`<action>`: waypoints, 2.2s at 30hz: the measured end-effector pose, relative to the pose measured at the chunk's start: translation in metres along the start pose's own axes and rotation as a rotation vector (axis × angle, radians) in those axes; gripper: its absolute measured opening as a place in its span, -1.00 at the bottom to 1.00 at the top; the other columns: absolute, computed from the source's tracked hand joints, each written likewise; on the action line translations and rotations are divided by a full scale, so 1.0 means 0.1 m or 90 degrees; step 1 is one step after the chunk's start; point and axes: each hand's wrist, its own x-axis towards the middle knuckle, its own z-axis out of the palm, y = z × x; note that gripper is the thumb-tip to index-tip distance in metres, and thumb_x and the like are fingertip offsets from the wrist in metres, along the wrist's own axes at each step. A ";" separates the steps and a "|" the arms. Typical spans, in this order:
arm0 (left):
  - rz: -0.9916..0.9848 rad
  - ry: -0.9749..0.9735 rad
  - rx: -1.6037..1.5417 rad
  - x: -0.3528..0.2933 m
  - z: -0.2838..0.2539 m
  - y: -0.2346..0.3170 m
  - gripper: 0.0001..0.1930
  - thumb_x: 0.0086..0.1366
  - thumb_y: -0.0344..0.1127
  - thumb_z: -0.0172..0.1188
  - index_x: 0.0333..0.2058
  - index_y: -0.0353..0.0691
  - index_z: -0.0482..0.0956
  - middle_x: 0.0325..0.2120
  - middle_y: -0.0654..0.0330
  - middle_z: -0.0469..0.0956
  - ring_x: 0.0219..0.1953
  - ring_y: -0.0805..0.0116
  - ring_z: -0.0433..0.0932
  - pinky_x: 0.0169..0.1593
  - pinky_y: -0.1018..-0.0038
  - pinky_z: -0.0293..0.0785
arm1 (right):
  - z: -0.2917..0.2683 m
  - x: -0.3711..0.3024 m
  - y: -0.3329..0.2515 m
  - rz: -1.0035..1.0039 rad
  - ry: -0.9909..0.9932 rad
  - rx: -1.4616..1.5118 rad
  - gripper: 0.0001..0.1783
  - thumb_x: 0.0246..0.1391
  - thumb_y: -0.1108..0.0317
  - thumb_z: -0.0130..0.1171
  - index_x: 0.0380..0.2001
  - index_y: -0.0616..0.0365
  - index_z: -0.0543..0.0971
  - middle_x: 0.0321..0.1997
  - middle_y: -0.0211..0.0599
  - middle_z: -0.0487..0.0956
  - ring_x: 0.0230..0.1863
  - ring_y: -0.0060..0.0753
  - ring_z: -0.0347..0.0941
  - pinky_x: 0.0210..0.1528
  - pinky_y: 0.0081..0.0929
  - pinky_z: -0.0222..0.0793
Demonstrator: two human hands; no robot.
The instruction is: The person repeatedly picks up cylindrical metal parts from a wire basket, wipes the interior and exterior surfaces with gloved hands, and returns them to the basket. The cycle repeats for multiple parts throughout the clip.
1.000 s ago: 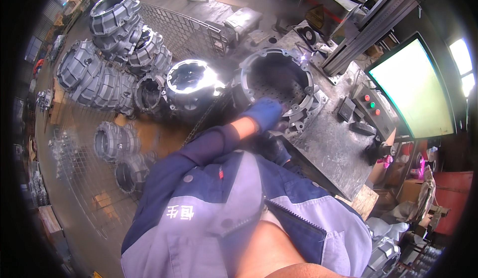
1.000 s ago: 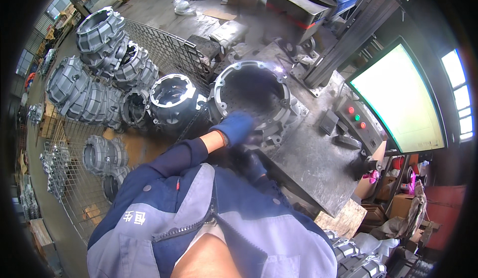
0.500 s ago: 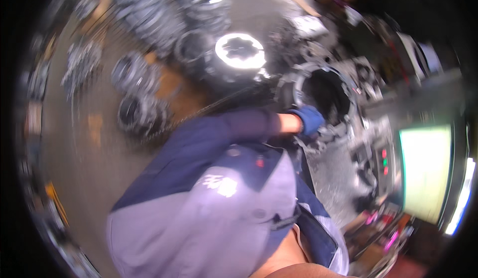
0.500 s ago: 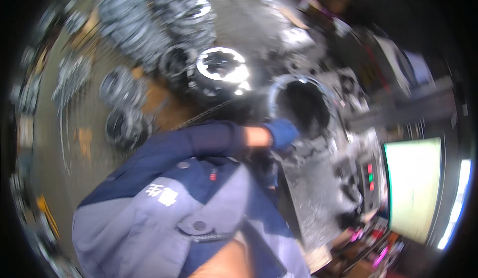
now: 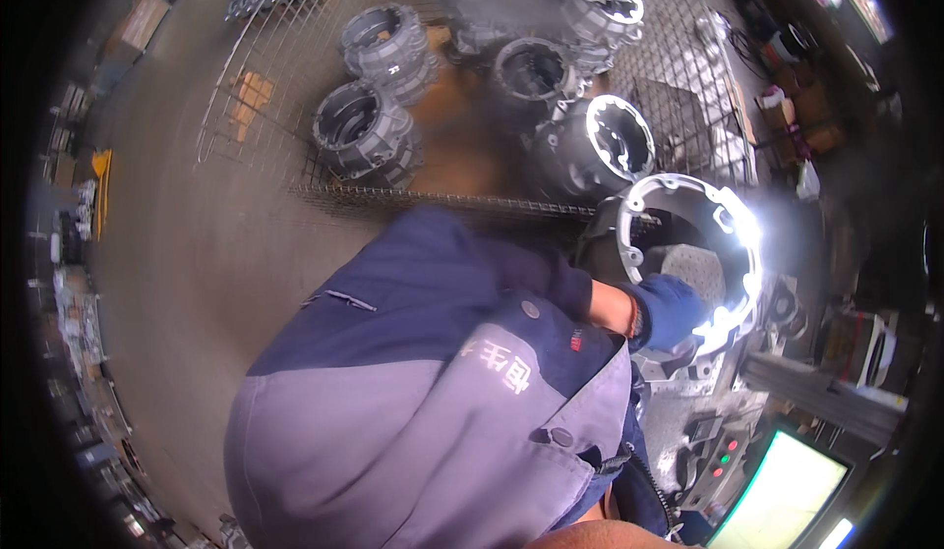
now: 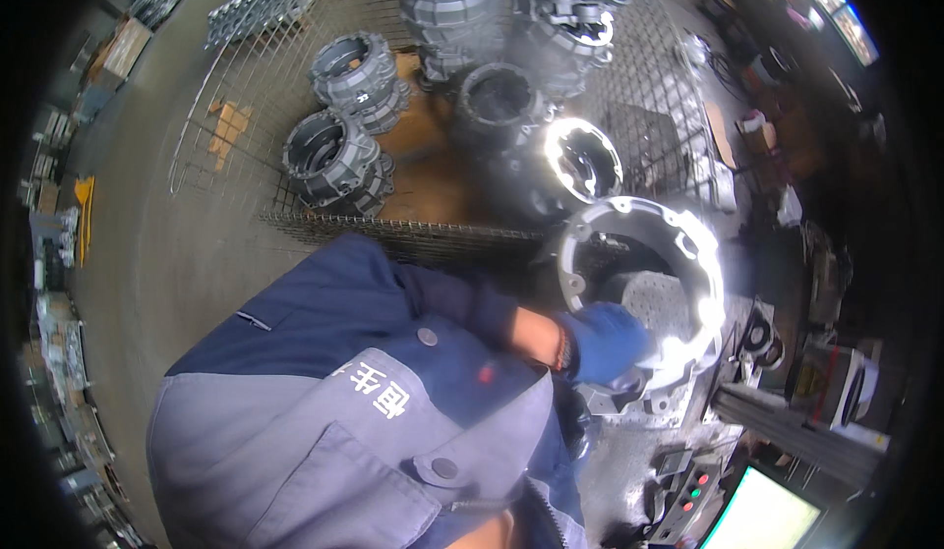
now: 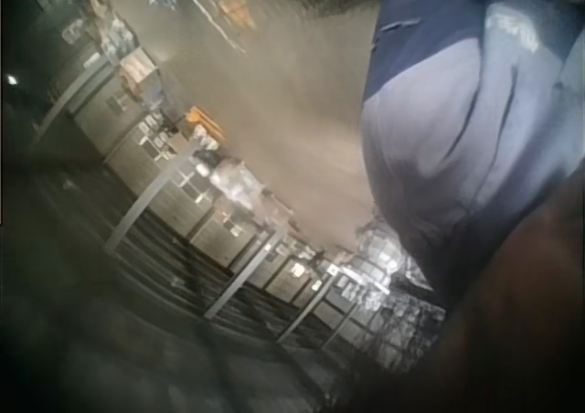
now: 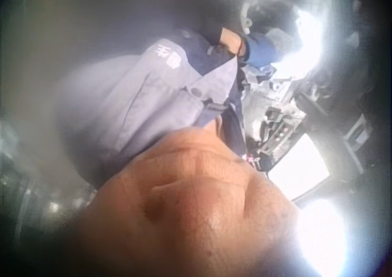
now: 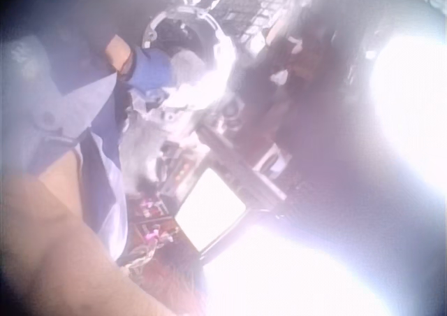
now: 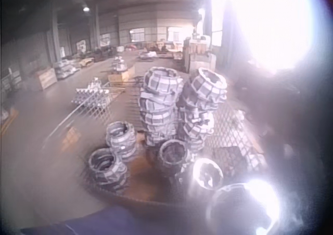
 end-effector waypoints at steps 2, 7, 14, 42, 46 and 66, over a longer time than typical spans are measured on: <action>-0.117 -0.036 -0.014 -0.13 -0.39 -0.29 -0.66 0.14 -0.13 0.34 -0.18 -0.23 0.69 -0.28 -0.08 0.68 -0.15 0.01 0.67 -0.08 0.18 0.57 | 0.18 0.05 -0.19 -0.013 -0.029 0.000 -0.52 0.03 0.28 0.41 0.01 0.22 0.58 -0.05 -0.11 0.65 -0.01 -0.19 0.59 0.09 -0.35 0.48; -0.412 0.236 -1.021 -0.65 -1.53 -1.44 -0.72 0.39 -0.31 0.17 0.01 -0.27 0.58 -0.02 0.09 0.64 -0.02 0.28 0.62 0.11 0.47 0.52 | 1.53 0.38 -0.80 -0.036 -0.204 0.012 -0.51 0.02 0.27 0.42 0.01 0.23 0.58 -0.04 -0.10 0.65 0.00 -0.18 0.59 0.09 -0.34 0.48; -0.164 0.349 -1.294 -1.91 -2.55 -2.83 -0.58 0.43 -0.16 0.12 0.15 -0.26 0.49 0.14 0.06 0.53 0.08 0.27 0.56 0.19 0.41 0.46 | 3.97 0.81 -1.87 -0.065 -0.522 0.002 -0.49 0.00 0.25 0.43 0.02 0.23 0.59 -0.03 -0.08 0.65 0.01 -0.17 0.59 0.10 -0.34 0.48; -1.089 0.575 0.266 -5.61 -5.90 -6.14 -0.55 0.31 0.04 0.12 -0.15 -0.31 0.58 -0.34 -0.16 0.63 -0.25 -0.09 0.64 -0.15 0.13 0.52 | 10.96 3.07 -2.82 -0.187 -0.393 0.157 -0.76 0.23 0.27 0.13 -0.14 0.12 0.64 -0.18 -0.31 0.65 -0.19 -0.21 0.58 -0.04 -0.28 0.49; -1.027 0.598 0.323 -5.62 -5.85 -6.12 -0.57 0.31 0.02 0.15 -0.14 -0.29 0.58 -0.38 -0.16 0.65 -0.33 -0.06 0.68 -0.18 0.18 0.55 | 10.83 2.81 -2.90 -0.207 -0.388 -0.419 -0.58 0.30 0.07 0.07 0.11 0.02 0.55 0.05 -0.25 0.61 0.01 -0.24 0.52 0.08 -0.30 0.41; -0.627 0.660 0.087 -4.29 -3.30 -5.47 -0.54 0.44 -0.41 0.09 0.28 -0.33 0.36 0.26 0.01 0.40 0.27 0.21 0.35 0.27 0.26 0.37 | 5.69 3.13 -1.51 -0.230 0.104 -0.641 -0.44 0.08 0.15 0.24 0.16 -0.07 0.41 -0.06 -0.07 0.45 -0.08 0.02 0.45 -0.02 -0.03 0.39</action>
